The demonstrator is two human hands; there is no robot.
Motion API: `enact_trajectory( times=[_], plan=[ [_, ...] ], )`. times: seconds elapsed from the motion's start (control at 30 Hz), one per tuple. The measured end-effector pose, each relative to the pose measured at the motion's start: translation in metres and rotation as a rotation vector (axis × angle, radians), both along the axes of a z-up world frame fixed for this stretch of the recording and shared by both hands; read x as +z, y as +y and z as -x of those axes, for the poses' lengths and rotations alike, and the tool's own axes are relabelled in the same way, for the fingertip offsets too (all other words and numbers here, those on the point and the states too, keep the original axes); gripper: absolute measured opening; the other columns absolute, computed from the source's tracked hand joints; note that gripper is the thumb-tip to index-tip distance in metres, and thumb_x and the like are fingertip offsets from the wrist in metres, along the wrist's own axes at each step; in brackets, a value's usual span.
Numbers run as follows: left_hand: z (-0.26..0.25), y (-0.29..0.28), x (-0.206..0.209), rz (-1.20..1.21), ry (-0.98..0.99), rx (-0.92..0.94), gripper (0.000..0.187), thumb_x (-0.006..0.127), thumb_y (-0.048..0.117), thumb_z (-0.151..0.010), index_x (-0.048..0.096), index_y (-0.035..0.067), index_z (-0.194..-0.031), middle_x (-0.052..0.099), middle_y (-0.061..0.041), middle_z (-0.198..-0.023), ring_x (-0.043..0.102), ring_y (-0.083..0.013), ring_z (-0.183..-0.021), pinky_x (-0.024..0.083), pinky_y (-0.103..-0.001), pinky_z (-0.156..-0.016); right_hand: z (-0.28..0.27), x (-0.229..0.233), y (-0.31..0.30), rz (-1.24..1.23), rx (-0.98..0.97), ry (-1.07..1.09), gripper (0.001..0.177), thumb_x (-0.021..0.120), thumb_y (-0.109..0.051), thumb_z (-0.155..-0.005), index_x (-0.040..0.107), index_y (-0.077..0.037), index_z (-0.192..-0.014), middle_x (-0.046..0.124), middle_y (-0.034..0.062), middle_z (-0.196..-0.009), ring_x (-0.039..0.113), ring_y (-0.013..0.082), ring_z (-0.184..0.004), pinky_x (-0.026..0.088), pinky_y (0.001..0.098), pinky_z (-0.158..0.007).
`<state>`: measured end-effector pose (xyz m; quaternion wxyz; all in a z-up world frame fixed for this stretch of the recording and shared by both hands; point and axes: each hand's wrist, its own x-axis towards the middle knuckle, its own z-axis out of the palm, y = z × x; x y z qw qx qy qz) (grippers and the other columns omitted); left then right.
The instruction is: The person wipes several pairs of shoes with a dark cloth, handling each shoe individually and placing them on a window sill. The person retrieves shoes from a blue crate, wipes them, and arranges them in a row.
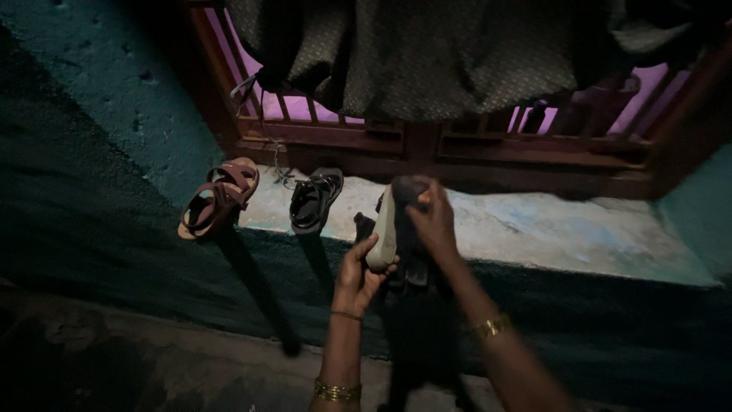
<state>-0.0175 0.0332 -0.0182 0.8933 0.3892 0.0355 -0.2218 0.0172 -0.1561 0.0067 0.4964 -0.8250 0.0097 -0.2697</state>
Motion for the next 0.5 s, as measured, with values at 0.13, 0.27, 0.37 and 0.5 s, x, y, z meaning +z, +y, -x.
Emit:
enact_trajectory(
  times=[0.13, 0.27, 0.37, 0.5],
  plan=[
    [-0.004, 0.005, -0.014, 0.083, -0.055, -0.065, 0.044, 0.061, 0.030, -0.099, 0.059, -0.003, -0.126, 0.068, -0.018, -0.103, 0.071, -0.0260, -0.082, 0.060, -0.035, -0.064, 0.041, 0.007, 0.034, 0.082, 0.176, -0.115, 0.060, 0.071, 0.002, -0.076, 0.060, -0.014, -0.133, 0.051, 0.0138, -0.150, 0.051, 0.0346, -0.138, 0.055, 0.0424, -0.100],
    [-0.007, 0.003, -0.027, 0.106, 0.022, 0.013, 0.030, 0.059, 0.026, -0.099, 0.061, 0.007, -0.121, 0.070, -0.010, -0.103, 0.070, -0.0221, -0.084, 0.061, -0.035, -0.066, 0.074, 0.002, 0.048, 0.169, 0.246, -0.252, 0.056, 0.075, 0.006, -0.075, 0.066, -0.013, -0.126, 0.052, 0.0107, -0.148, 0.051, 0.0358, -0.139, 0.052, 0.0436, -0.103],
    [-0.003, 0.003, -0.030, 0.058, 0.020, 0.028, 0.032, 0.058, 0.025, -0.099, 0.061, 0.008, -0.126, 0.070, -0.010, -0.105, 0.071, -0.0224, -0.085, 0.062, -0.037, -0.067, 0.077, -0.005, 0.041, 0.245, 0.242, -0.333, 0.053, 0.076, 0.006, -0.073, 0.070, -0.013, -0.122, 0.056, 0.0095, -0.144, 0.053, 0.0363, -0.137, 0.053, 0.0460, -0.108],
    [0.006, 0.005, -0.016, 0.058, -0.132, -0.038, 0.041, 0.061, 0.022, -0.098, 0.053, 0.008, -0.136, 0.069, -0.014, -0.109, 0.072, -0.0256, -0.086, 0.062, -0.037, -0.066, 0.056, -0.001, 0.032, 0.497, 0.184, -0.348, 0.043, 0.077, 0.002, -0.079, 0.072, -0.014, -0.119, 0.061, 0.0098, -0.141, 0.056, 0.0369, -0.131, 0.057, 0.0451, -0.104]
  ],
)
